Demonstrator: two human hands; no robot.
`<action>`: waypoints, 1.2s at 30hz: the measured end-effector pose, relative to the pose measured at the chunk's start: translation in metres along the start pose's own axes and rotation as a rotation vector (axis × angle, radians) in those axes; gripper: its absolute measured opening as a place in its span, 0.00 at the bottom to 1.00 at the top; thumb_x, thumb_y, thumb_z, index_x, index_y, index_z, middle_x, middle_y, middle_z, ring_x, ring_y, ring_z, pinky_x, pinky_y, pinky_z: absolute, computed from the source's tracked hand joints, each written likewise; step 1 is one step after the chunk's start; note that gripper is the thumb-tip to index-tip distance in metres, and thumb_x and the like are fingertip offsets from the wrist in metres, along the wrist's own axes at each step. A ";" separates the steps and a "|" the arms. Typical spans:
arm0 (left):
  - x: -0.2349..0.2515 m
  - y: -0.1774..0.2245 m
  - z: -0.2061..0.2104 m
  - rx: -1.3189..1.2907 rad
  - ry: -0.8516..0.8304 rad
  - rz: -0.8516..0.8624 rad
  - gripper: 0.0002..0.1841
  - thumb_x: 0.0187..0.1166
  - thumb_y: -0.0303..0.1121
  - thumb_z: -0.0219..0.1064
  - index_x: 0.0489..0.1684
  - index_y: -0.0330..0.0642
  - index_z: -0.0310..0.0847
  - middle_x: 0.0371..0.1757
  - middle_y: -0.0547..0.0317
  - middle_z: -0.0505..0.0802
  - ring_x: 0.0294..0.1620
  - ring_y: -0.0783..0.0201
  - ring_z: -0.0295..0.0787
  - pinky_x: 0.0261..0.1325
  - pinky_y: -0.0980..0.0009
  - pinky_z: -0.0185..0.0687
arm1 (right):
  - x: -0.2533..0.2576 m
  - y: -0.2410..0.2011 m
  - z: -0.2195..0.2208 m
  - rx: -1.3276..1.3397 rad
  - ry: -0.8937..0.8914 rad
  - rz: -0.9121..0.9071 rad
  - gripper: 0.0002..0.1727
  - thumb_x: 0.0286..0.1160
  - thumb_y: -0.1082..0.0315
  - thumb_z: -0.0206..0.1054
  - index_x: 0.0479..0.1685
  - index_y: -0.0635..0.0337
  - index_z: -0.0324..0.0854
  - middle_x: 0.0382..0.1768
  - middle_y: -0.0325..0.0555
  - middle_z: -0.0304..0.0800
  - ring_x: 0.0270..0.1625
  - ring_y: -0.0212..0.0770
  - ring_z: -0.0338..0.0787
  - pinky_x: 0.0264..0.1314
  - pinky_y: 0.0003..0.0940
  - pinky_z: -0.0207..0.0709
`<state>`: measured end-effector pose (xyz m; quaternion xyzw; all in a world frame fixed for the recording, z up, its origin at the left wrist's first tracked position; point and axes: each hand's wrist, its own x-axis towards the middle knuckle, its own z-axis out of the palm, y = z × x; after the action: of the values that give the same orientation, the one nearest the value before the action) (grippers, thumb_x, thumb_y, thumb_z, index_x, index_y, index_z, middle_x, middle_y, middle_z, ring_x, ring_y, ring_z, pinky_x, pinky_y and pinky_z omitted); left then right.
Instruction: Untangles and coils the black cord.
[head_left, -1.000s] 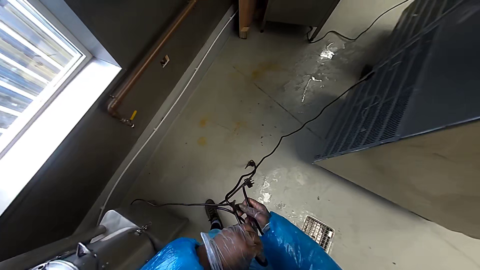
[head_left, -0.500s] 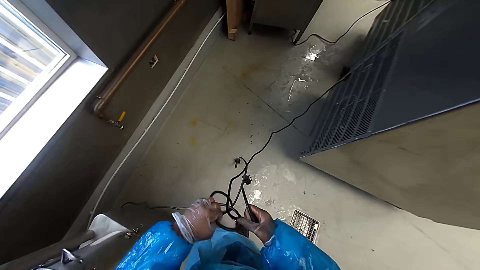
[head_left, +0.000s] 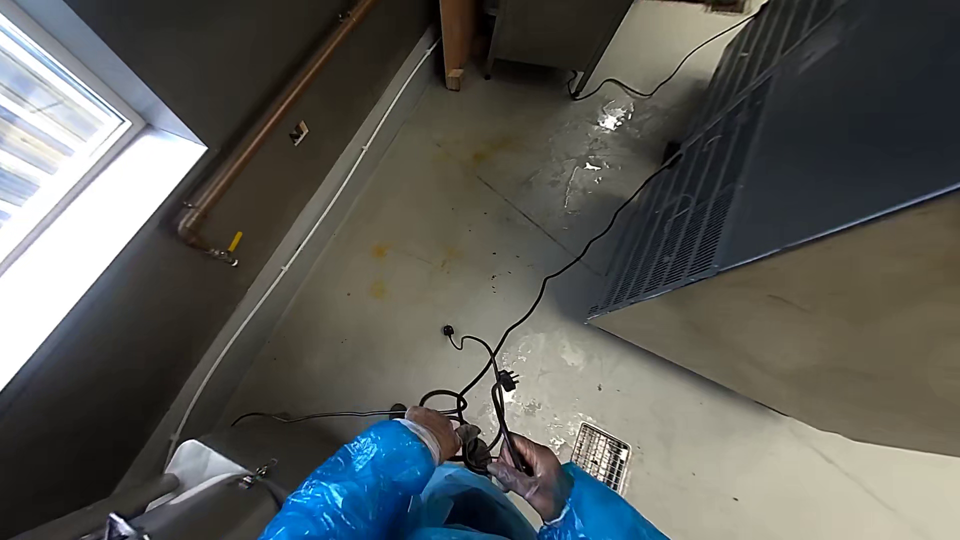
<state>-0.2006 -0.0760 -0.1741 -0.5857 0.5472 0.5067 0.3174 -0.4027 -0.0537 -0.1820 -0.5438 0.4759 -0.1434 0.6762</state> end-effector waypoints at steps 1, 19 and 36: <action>0.006 0.002 0.002 -0.037 -0.045 0.005 0.45 0.90 0.65 0.31 0.67 0.27 0.80 0.72 0.29 0.83 0.77 0.32 0.76 0.75 0.29 0.65 | -0.001 0.002 -0.001 -0.026 -0.006 0.001 0.13 0.61 0.59 0.77 0.27 0.52 0.77 0.19 0.27 0.82 0.23 0.23 0.83 0.29 0.22 0.78; -0.007 -0.084 -0.021 -0.753 0.286 -0.034 0.14 0.89 0.35 0.54 0.59 0.41 0.85 0.34 0.57 0.90 0.32 0.64 0.84 0.48 0.61 0.81 | -0.041 0.047 -0.094 0.186 0.812 0.366 0.18 0.95 0.59 0.47 0.59 0.66 0.73 0.32 0.40 0.91 0.17 0.27 0.78 0.17 0.22 0.68; -0.019 -0.077 -0.043 -0.162 0.254 -0.159 0.21 0.86 0.46 0.54 0.61 0.41 0.85 0.60 0.42 0.92 0.67 0.42 0.86 0.70 0.38 0.74 | 0.020 0.085 -0.124 0.551 0.926 0.465 0.17 0.96 0.58 0.44 0.57 0.64 0.70 0.22 0.37 0.84 0.10 0.23 0.68 0.10 0.19 0.60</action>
<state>-0.1133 -0.0944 -0.1576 -0.7101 0.4922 0.4446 0.2364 -0.5193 -0.1112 -0.2610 -0.1102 0.7737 -0.3324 0.5280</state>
